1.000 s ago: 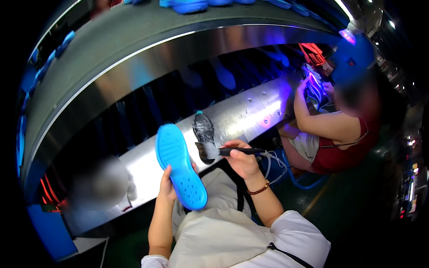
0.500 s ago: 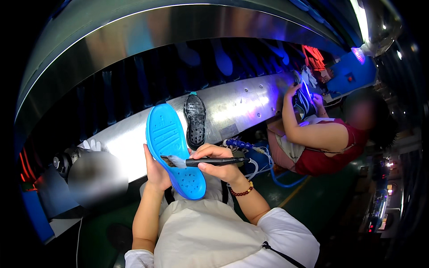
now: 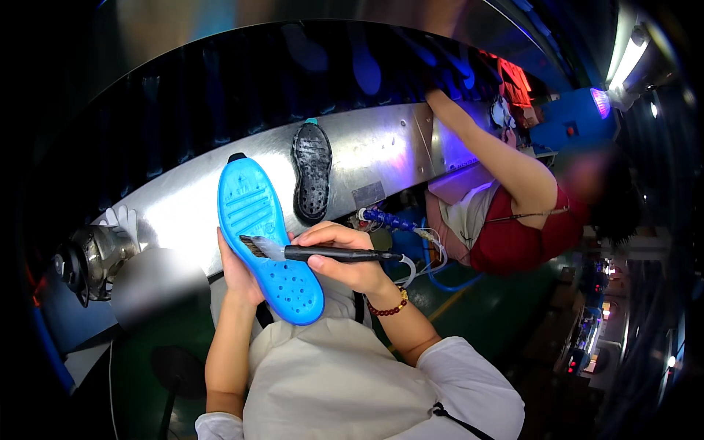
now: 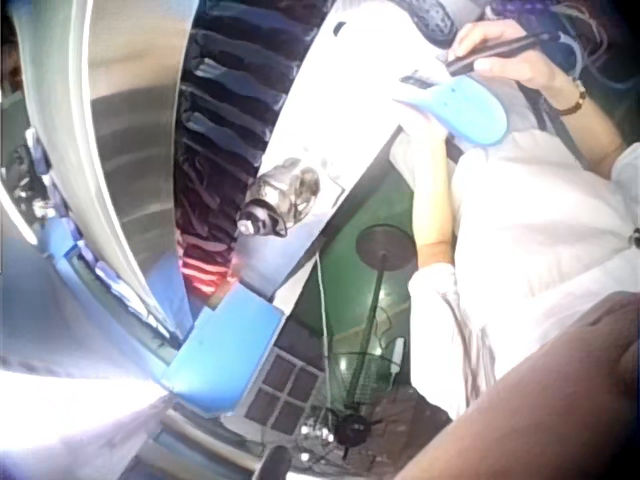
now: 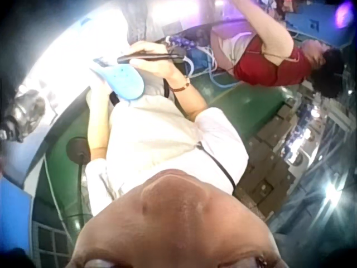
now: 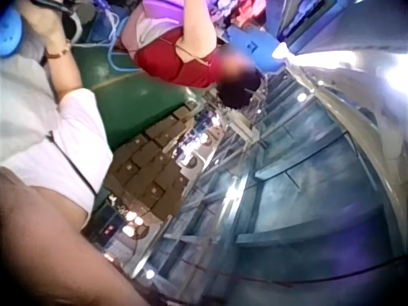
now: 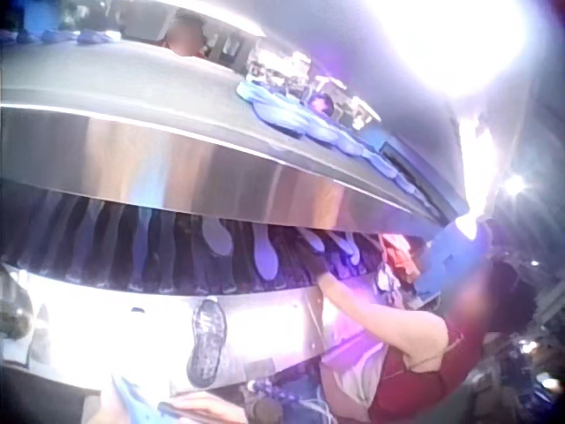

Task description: The person uses a brush to apply a liquid substance across the bottom of blue shoe soles at a manufacturing line, taking them from a conveyor belt and placing them back after finishing.

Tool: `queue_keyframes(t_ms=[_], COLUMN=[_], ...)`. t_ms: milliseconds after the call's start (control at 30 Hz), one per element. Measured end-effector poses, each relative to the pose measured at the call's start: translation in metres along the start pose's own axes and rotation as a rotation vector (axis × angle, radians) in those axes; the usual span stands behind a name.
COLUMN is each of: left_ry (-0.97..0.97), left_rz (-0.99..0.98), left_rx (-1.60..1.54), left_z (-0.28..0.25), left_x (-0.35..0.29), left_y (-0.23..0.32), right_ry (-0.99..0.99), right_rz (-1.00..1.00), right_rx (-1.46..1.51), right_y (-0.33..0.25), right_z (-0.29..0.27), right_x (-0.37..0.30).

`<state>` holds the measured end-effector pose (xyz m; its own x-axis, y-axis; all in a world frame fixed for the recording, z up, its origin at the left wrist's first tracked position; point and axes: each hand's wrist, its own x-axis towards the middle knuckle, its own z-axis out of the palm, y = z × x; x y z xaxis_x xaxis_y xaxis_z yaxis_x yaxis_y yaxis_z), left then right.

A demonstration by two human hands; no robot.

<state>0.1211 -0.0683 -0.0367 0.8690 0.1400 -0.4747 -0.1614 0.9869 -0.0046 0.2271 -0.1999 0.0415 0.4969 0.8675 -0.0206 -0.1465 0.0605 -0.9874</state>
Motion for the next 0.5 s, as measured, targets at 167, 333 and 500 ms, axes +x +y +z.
queue_keyframes(t_ms=[167, 333, 500], left_ry=[-0.014, 0.082, 0.087], left_rz=[0.014, 0.040, 0.052], left_rx=[-0.051, 0.038, 0.072], left_z=[-0.014, -0.022, -0.027], left_x=[0.007, 0.010, 0.009], left_y=[0.000, 0.003, 0.003], right_ry=[-0.013, -0.063, -0.071], right_rz=[0.002, -0.064, -0.010], right_rx=[-0.031, -0.126, -0.092], right_y=[0.000, 0.000, -0.001], right_z=[0.000, 0.006, 0.008], right_x=[0.008, 0.018, 0.019])
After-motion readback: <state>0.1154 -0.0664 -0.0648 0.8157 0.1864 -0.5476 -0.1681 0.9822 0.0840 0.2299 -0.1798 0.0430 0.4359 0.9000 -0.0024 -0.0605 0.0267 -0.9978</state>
